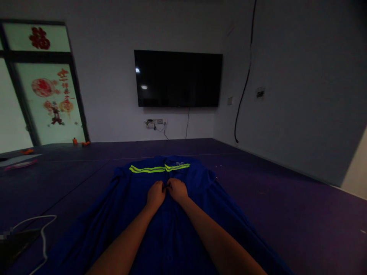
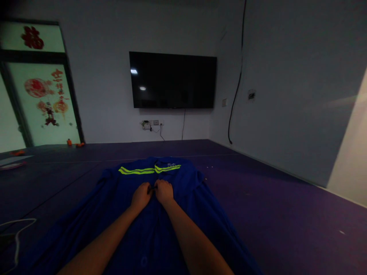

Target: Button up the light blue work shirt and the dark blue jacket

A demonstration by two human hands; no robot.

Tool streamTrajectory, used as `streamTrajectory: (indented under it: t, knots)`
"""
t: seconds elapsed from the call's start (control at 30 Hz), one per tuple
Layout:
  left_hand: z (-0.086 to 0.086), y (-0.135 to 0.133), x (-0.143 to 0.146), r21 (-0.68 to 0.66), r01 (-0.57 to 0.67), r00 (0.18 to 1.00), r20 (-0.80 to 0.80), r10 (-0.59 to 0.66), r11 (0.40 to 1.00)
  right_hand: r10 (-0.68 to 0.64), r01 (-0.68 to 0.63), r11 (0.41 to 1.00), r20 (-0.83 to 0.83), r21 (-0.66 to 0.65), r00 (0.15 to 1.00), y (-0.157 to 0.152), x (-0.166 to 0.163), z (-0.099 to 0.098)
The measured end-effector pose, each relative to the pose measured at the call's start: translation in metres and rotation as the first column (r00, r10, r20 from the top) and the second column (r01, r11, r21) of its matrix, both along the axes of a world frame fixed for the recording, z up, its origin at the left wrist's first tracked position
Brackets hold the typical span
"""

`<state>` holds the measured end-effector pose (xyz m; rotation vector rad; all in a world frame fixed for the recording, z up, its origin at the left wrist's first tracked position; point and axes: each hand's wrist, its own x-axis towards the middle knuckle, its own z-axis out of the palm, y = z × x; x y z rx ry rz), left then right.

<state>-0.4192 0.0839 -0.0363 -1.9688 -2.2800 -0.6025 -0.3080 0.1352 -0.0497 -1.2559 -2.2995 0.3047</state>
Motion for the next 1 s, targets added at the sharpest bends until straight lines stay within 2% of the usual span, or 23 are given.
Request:
streamTrajectory:
  t: [0.53,1.0]
  knots:
    - [0.0027,-0.0009,0.0002,-0.033,-0.004,1.000,0.007,0.004,0.999,-0.021,0.021,1.000,0.001,-0.004,1.000,-0.0004,-0.0008,0.0006]
    - [0.0021,-0.0015,0.0009,-0.010,0.003,1.000,0.007,-0.003,1.000,-0.028,0.028,1.000,0.018,0.008,0.999,-0.0006,-0.0012,-0.0001]
